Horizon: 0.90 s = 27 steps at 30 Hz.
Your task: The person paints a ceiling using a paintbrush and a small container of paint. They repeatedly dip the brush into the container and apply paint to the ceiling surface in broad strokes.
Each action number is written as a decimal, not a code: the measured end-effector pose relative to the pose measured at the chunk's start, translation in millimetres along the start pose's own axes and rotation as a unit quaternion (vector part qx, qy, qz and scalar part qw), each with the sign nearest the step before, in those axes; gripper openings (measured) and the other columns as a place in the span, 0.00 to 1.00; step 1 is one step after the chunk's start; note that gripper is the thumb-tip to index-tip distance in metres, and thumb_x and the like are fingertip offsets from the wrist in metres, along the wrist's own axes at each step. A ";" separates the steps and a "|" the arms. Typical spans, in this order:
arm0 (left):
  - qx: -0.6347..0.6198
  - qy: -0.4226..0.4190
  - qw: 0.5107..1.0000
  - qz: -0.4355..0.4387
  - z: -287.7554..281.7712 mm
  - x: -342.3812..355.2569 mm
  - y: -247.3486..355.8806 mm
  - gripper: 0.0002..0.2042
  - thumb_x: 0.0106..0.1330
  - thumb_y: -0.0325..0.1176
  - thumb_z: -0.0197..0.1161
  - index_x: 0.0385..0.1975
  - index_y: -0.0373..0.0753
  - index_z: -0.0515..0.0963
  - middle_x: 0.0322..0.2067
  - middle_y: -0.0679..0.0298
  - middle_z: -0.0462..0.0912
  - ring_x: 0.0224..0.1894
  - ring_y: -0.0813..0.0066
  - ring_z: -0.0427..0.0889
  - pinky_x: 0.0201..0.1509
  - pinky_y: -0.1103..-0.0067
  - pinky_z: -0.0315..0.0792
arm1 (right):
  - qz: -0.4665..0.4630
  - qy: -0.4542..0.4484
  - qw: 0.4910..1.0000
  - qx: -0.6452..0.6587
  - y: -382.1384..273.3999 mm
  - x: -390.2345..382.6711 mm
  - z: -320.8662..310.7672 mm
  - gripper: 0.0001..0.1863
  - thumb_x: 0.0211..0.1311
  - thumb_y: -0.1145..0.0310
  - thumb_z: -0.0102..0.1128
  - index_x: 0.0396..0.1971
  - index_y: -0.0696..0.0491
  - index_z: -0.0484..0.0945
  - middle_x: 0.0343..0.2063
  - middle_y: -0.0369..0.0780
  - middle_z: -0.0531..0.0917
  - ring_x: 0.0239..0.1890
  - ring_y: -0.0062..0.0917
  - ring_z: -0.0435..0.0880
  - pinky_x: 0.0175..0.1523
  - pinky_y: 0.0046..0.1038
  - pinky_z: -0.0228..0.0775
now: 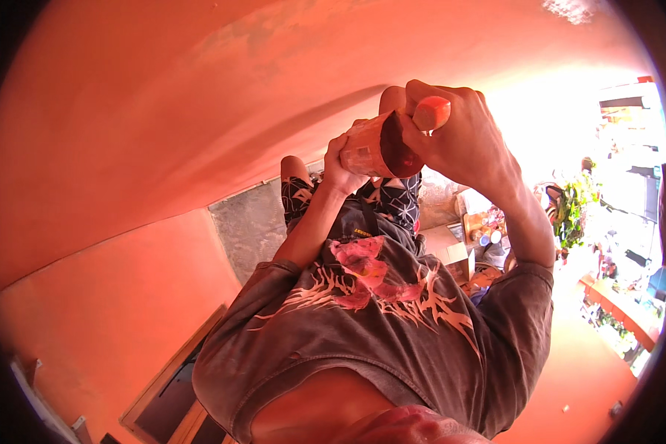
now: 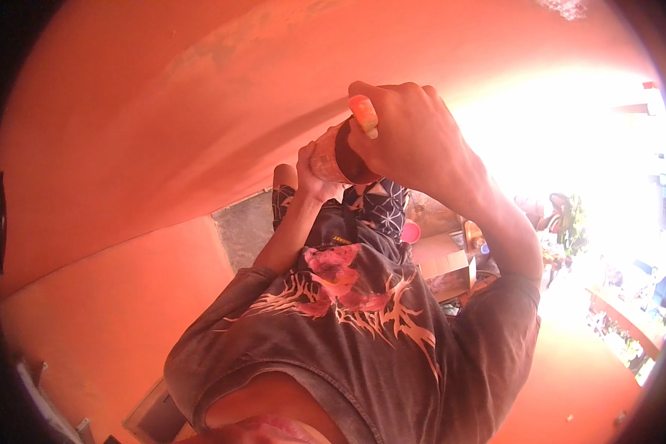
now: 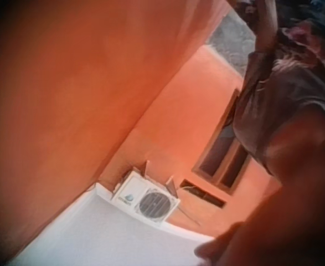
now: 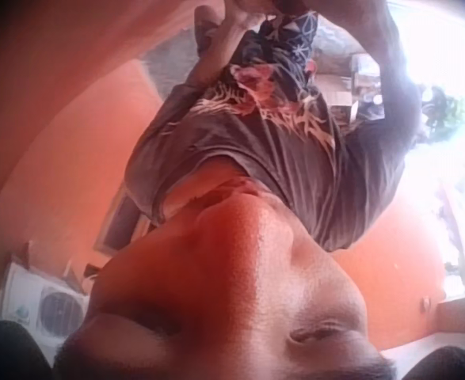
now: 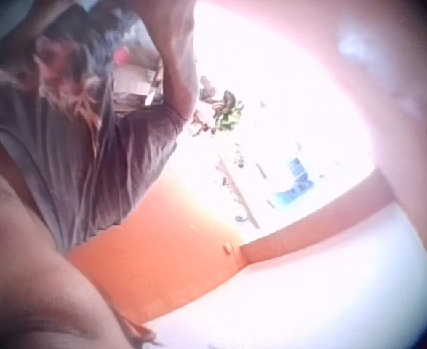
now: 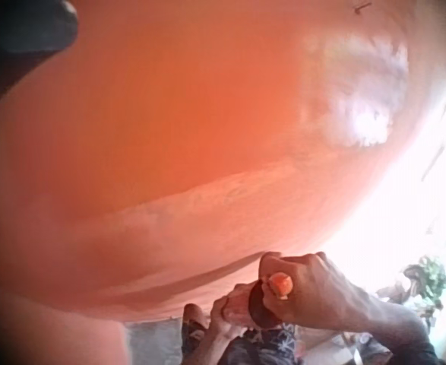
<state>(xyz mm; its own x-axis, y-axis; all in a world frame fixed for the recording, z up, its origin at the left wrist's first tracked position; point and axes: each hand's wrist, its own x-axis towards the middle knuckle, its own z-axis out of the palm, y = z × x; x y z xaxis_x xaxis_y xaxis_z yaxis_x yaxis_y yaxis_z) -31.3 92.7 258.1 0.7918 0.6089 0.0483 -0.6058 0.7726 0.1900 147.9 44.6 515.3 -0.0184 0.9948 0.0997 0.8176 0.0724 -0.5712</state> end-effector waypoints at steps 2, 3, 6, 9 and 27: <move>-0.015 -0.013 1.000 -0.002 -6.6 -0.5 -4.8 0.35 0.69 0.57 0.47 0.69 0.39 0.60 0.64 0.53 0.70 0.61 0.56 0.76 0.56 0.57 0.78 | 0.006 -0.017 1.000 -0.018 -1.8 0.9 -0.5 0.06 0.53 0.71 0.59 0.28 0.56 0.74 0.18 0.51 0.79 0.26 0.52 0.80 0.35 0.47 0.73; 0.008 0.000 1.000 -0.001 -3.9 0.8 -5.6 0.35 0.69 0.57 0.47 0.69 0.38 0.60 0.63 0.52 0.71 0.59 0.55 0.78 0.50 0.57 0.81 | 0.010 -0.023 0.999 -0.029 -3.4 1.2 -1.4 0.06 0.53 0.70 0.59 0.29 0.56 0.74 0.18 0.51 0.79 0.26 0.52 0.80 0.35 0.47 0.73; 0.015 0.010 1.000 -0.008 9.9 3.2 -7.3 0.29 0.69 0.53 0.52 0.64 0.41 0.65 0.59 0.55 0.75 0.54 0.59 0.81 0.46 0.61 0.83 | 0.019 -0.046 0.997 -0.056 -7.9 2.6 -5.5 0.07 0.53 0.70 0.59 0.30 0.56 0.75 0.19 0.51 0.80 0.27 0.51 0.80 0.37 0.47 0.73; 0.002 -0.003 1.000 -0.018 13.1 3.1 -6.7 0.26 0.69 0.52 0.55 0.61 0.42 0.68 0.57 0.57 0.77 0.53 0.62 0.81 0.47 0.63 0.83 | 0.016 -0.060 0.996 -0.065 -10.4 5.1 -7.7 0.09 0.53 0.70 0.60 0.33 0.56 0.77 0.20 0.50 0.81 0.29 0.50 0.82 0.39 0.46 0.74; 0.030 0.044 0.997 -0.058 6.1 -2.3 -2.5 0.35 0.69 0.62 0.45 0.66 0.41 0.65 0.50 0.56 0.80 0.40 0.63 0.83 0.28 0.71 0.76 | -0.054 -0.170 0.984 0.008 -0.3 19.3 -30.3 0.05 0.57 0.70 0.65 0.31 0.54 0.80 0.24 0.44 0.84 0.29 0.40 0.84 0.36 0.38 0.74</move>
<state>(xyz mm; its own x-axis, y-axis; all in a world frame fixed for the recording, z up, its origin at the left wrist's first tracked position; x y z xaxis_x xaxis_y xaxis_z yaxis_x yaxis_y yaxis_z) -31.2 88.3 263.5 0.8443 0.5321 -0.0636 -0.5030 0.8279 0.2482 164.7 61.6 542.1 -0.2988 0.9473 -0.1157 0.7915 0.1783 -0.5846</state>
